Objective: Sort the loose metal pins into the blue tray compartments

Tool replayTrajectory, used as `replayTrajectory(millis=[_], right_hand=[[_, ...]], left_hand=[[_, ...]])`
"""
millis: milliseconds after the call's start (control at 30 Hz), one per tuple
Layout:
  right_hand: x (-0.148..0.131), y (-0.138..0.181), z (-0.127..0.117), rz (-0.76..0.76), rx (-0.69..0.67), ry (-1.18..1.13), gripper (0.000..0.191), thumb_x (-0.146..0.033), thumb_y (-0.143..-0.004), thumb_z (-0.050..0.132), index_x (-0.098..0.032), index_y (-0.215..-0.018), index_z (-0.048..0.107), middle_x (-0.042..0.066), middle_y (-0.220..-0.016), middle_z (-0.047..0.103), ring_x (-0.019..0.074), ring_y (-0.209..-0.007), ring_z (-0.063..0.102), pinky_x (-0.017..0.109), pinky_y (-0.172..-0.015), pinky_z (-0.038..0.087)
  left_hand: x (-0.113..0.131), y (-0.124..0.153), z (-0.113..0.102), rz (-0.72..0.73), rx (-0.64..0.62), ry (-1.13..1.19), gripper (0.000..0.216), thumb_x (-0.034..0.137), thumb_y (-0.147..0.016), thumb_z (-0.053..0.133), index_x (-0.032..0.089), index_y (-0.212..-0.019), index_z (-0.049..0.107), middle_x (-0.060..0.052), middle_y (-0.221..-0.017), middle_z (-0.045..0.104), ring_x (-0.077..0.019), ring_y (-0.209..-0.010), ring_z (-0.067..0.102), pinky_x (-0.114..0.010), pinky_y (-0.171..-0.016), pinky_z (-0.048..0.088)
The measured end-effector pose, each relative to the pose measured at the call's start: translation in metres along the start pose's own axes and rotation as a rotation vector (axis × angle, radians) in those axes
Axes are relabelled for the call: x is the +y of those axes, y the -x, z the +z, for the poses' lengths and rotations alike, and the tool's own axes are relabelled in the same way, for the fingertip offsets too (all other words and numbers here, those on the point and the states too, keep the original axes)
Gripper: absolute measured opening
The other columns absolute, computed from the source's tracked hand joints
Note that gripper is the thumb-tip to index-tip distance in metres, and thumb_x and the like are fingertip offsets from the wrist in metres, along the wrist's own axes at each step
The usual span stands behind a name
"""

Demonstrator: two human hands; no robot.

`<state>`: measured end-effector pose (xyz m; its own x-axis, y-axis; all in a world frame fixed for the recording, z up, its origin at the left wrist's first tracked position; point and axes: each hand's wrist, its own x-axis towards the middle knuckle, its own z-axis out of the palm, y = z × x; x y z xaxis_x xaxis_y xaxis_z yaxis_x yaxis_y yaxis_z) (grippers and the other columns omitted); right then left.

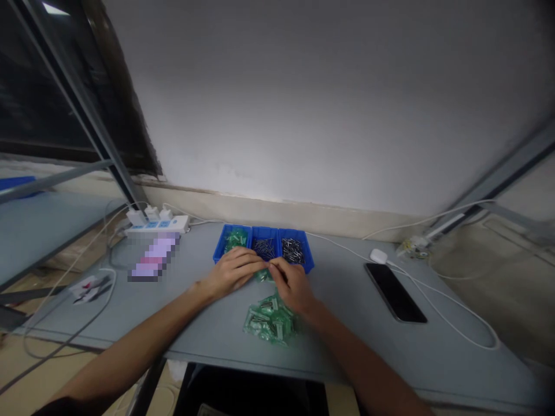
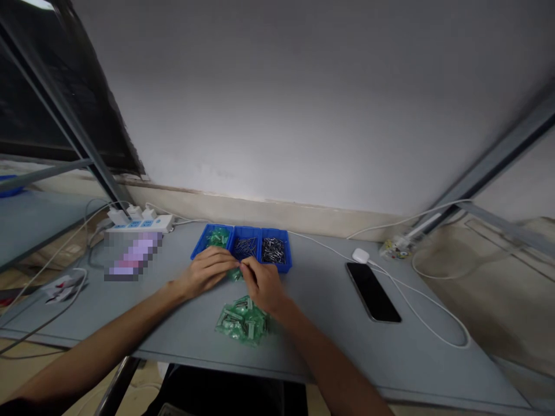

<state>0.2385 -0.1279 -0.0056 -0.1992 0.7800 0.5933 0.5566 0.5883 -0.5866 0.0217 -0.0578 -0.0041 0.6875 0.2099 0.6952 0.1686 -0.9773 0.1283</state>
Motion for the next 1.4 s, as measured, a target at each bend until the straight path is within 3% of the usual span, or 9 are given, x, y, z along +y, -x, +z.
replayTrajectory(millis=[233,433,567,733,867,967,1133,1333,1400], right_hand=[[0.001,-0.001,0.008,0.066,-0.026,-0.045,0.032,-0.035,-0.106,0.042,-0.021,-0.087,0.063,-0.001,-0.072,0.066,0.0129,-0.063,0.06,0.024,-0.065,0.044],[0.002,0.003,0.003,-0.237,0.129,0.248,0.025,-0.014,-0.098,0.042,-0.019,-0.11,0.062,0.007,-0.094,0.072,0.0191,-0.083,0.068,0.03,-0.079,0.051],[0.0,0.002,-0.002,-0.396,0.087,0.351,0.028,-0.013,-0.091,0.05,-0.02,-0.115,0.062,0.009,-0.1,0.072,0.0218,-0.092,0.068,0.034,-0.086,0.054],[0.009,0.003,0.009,-0.272,0.16,0.238,0.01,-0.023,-0.1,0.055,-0.022,-0.107,0.061,0.005,-0.088,0.074,0.0176,-0.078,0.07,0.029,-0.077,0.054],[0.01,0.004,0.015,-0.124,0.182,0.106,0.007,-0.027,-0.101,0.055,-0.021,-0.103,0.059,0.002,-0.081,0.072,0.0145,-0.068,0.068,0.025,-0.07,0.053],[0.007,0.003,0.011,-0.183,0.087,0.123,0.013,-0.02,-0.101,0.051,-0.021,-0.109,0.061,0.003,-0.087,0.072,0.0157,-0.078,0.07,0.026,-0.076,0.053],[0.012,0.001,0.005,-0.302,0.005,0.173,0.041,-0.006,-0.095,0.045,-0.023,-0.128,0.061,0.005,-0.113,0.073,0.0167,-0.104,0.069,0.029,-0.092,0.053],[0.018,0.001,0.006,-0.33,0.079,0.256,0.031,-0.013,-0.103,0.046,-0.024,-0.121,0.068,0.004,-0.113,0.074,0.014,-0.103,0.07,0.025,-0.096,0.052],[0.019,0.0,0.005,-0.336,0.117,0.264,0.028,-0.015,-0.102,0.048,-0.023,-0.116,0.071,0.004,-0.106,0.075,0.0146,-0.097,0.07,0.026,-0.091,0.052]], left_hand=[[0.004,0.001,-0.004,0.026,-0.022,-0.011,0.029,0.034,-0.103,0.05,0.029,-0.118,0.073,-0.01,-0.12,0.071,-0.0252,-0.117,0.059,-0.045,-0.099,0.052],[0.004,-0.003,-0.008,-0.052,0.034,0.063,0.026,0.033,-0.103,0.049,0.023,-0.107,0.073,-0.012,-0.113,0.072,-0.025,-0.113,0.059,-0.046,-0.099,0.051],[0.002,-0.006,-0.01,-0.19,0.042,0.162,0.023,0.034,-0.101,0.054,0.019,-0.1,0.072,-0.01,-0.091,0.073,-0.0223,-0.094,0.064,-0.041,-0.09,0.053],[0.002,-0.008,-0.008,-0.35,0.013,0.29,0.024,0.041,-0.092,0.069,0.018,-0.097,0.073,-0.008,-0.09,0.073,-0.0203,-0.086,0.066,-0.035,-0.08,0.053],[0.004,-0.006,-0.006,-0.517,-0.027,0.384,0.025,0.041,-0.088,0.073,0.017,-0.095,0.073,-0.005,-0.088,0.072,-0.0186,-0.083,0.066,-0.031,-0.078,0.052],[0.004,-0.005,-0.004,-0.628,-0.036,0.433,0.025,0.04,-0.087,0.073,0.016,-0.095,0.072,-0.004,-0.088,0.072,-0.018,-0.082,0.066,-0.029,-0.077,0.051],[0.0,-0.004,-0.003,-0.719,0.02,0.579,0.03,0.038,-0.084,0.077,0.017,-0.101,0.068,-0.002,-0.084,0.068,-0.016,-0.078,0.063,-0.027,-0.074,0.051],[-0.003,-0.001,0.003,-0.758,0.101,0.772,0.052,0.037,-0.077,0.085,0.019,-0.118,0.058,0.005,-0.07,0.058,-0.0121,-0.064,0.058,-0.023,-0.063,0.047],[-0.002,-0.001,0.004,-0.728,0.087,0.734,0.049,0.039,-0.083,0.08,0.019,-0.122,0.057,0.004,-0.074,0.062,-0.0128,-0.067,0.06,-0.024,-0.065,0.048]])
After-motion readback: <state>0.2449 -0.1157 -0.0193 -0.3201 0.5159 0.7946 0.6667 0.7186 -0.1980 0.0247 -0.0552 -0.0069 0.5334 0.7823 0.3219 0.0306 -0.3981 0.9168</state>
